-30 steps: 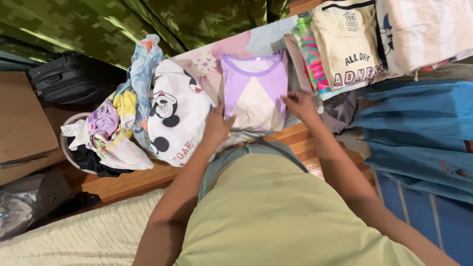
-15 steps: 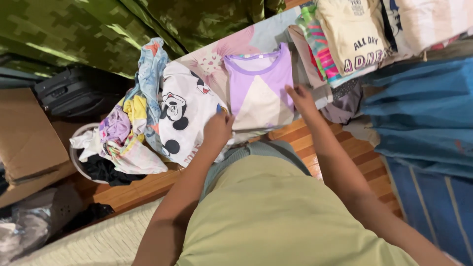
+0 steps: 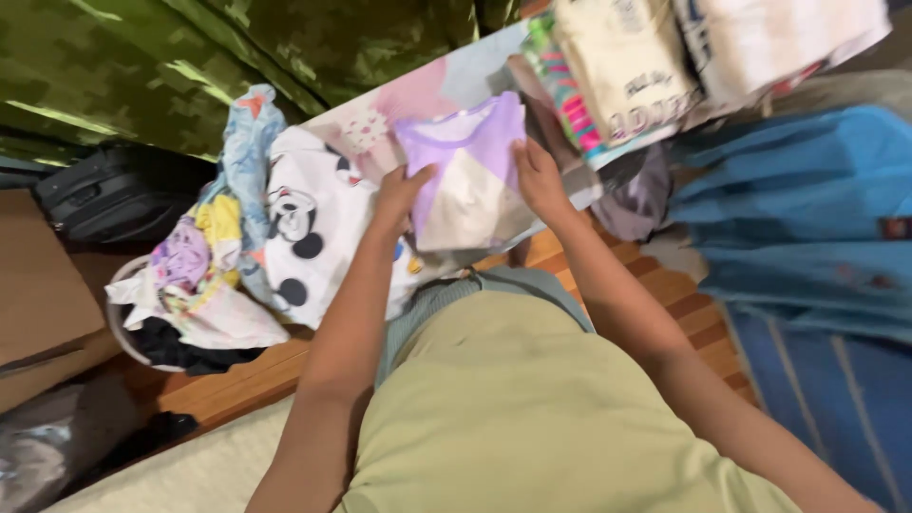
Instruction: Folding various laundry items and sorting them on a table.
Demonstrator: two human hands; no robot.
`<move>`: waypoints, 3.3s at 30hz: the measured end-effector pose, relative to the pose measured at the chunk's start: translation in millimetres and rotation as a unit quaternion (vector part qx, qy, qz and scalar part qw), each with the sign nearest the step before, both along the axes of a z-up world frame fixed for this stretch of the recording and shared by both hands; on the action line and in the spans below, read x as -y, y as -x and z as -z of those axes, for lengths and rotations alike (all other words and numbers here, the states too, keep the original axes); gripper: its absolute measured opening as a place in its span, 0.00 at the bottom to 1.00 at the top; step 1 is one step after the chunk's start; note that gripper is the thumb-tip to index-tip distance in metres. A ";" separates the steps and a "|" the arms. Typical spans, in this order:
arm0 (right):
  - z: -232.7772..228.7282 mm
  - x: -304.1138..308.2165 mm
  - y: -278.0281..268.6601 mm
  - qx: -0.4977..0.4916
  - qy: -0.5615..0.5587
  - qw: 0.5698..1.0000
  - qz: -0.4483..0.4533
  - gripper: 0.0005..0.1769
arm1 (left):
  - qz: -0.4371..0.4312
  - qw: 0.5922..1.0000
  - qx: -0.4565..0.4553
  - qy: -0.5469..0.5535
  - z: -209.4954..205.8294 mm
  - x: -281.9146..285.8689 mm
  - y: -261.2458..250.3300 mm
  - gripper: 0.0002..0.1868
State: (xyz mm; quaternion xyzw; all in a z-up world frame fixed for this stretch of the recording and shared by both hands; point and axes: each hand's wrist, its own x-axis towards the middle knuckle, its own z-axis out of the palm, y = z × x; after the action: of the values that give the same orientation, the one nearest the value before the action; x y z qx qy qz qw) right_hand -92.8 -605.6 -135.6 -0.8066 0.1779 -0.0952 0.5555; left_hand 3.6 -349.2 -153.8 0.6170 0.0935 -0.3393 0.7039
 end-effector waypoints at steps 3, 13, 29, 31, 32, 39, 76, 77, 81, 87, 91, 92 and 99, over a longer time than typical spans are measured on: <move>-77.8 29.7 -24.9 0.036 0.026 0.995 -0.089 0.25 | -0.093 0.988 -0.058 0.112 -37.0 20.4 8.9 0.29; -225.2 227.1 -52.1 0.038 0.074 0.992 -0.097 0.27 | -0.148 0.948 0.216 0.179 -155.5 214.9 1.9 0.41; -154.9 185.1 -11.3 0.043 0.310 0.927 -0.208 0.31 | -0.088 0.990 0.094 0.060 -82.9 261.8 9.9 0.15; -156.4 186.1 -8.9 0.047 0.304 0.929 -0.207 0.31 | -0.088 0.988 0.123 0.018 -76.6 269.1 5.1 0.12; -157.6 186.2 -9.1 0.048 0.264 0.941 -0.208 0.31 | -0.054 0.972 0.224 -0.040 -69.4 272.0 0.6 0.11; -146.2 184.9 -12.3 0.040 0.242 0.947 -0.207 0.32 | -0.005 0.894 0.422 -0.152 -58.6 277.9 -4.4 0.14; -100.7 -288.3 -73.2 0.039 0.087 0.847 -0.523 0.24 | -0.165 0.634 0.226 -0.721 -107.3 -297.5 58.3 0.39; -101.5 -299.5 -76.9 0.086 0.119 0.850 -0.507 0.22 | -0.135 0.639 0.233 -0.720 -96.7 -306.6 57.2 0.35; -101.4 -348.3 -99.7 0.149 0.209 0.837 -0.483 0.16 | -0.079 0.676 0.246 -0.690 -67.7 -335.5 57.9 0.21; -68.5 -427.9 -134.4 0.349 0.279 0.717 -0.535 0.36 | -0.259 0.705 0.273 -0.601 -59.3 -328.4 82.3 0.65; -41.6 -435.0 -140.6 0.239 0.304 0.731 -0.562 0.26 | -0.305 0.777 0.266 -0.481 22.0 -362.1 95.4 0.72; -41.8 -433.3 -140.4 0.196 0.250 0.767 -0.557 0.24 | -0.306 0.769 0.285 -0.483 5.9 -362.7 98.9 0.67; -57.8 -372.2 -132.7 0.091 -0.162 0.885 -0.428 0.24 | -0.396 0.909 0.035 -0.123 -122.3 -394.3 112.8 0.46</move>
State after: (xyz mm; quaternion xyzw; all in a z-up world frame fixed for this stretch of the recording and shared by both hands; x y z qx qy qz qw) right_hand 39.9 -233.4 -77.8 -0.6911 -0.2227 0.1089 0.6789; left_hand -109.1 45.1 -31.5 0.6226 0.3461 0.0030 0.7018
